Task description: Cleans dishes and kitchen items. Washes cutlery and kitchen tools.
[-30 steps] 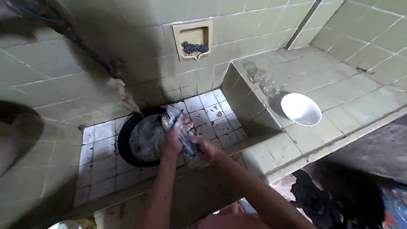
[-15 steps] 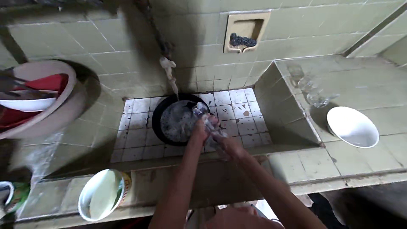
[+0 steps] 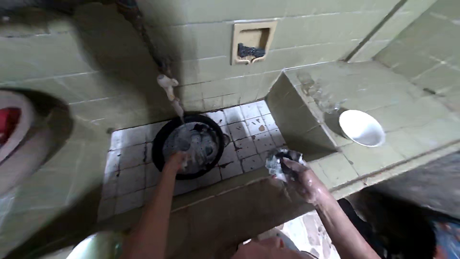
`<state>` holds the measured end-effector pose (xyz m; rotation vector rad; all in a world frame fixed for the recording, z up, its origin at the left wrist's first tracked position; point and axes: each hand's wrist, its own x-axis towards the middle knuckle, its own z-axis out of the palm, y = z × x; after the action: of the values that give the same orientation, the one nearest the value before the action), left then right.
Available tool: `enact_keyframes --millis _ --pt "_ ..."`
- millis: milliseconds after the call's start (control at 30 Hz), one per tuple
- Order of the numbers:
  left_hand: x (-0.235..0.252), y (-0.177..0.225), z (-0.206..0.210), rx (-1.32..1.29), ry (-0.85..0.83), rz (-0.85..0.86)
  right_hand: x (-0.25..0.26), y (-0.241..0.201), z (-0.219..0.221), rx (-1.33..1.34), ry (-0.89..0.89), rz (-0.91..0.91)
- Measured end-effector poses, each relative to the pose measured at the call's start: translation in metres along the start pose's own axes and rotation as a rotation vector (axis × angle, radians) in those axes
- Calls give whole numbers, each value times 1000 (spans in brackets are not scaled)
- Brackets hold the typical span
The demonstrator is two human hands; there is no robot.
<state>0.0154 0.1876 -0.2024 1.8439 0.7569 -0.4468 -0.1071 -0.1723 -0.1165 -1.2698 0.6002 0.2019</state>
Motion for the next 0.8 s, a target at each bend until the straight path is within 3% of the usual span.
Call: enact_keyframes --millis 133,267,367,433,500,600,667,800 --pt "23 -12 -6 250 61 188 -13 -22 -54 60 175 -136" --pt "21 -2 12 315 195 400 -3 -63 -102 -14 397 -386" --pt "-12 23 48 221 83 646 35 -89 -146 -334 640 -595" --pt "-43 45 86 107 -90 738 64 -104 -181 -655 690 -596" --pt "-71 66 132 17 -266 762 100 -111 -213 -927 623 -520" --pt "-119 95 194 -24 -515 707 141 -95 -241 -1260 317 -444" --pt "-142 111 236 -41 -633 679 146 -92 -244 -1379 194 -400" --pt "-172 140 313 -33 -789 629 133 -95 -247 -1484 134 -425"
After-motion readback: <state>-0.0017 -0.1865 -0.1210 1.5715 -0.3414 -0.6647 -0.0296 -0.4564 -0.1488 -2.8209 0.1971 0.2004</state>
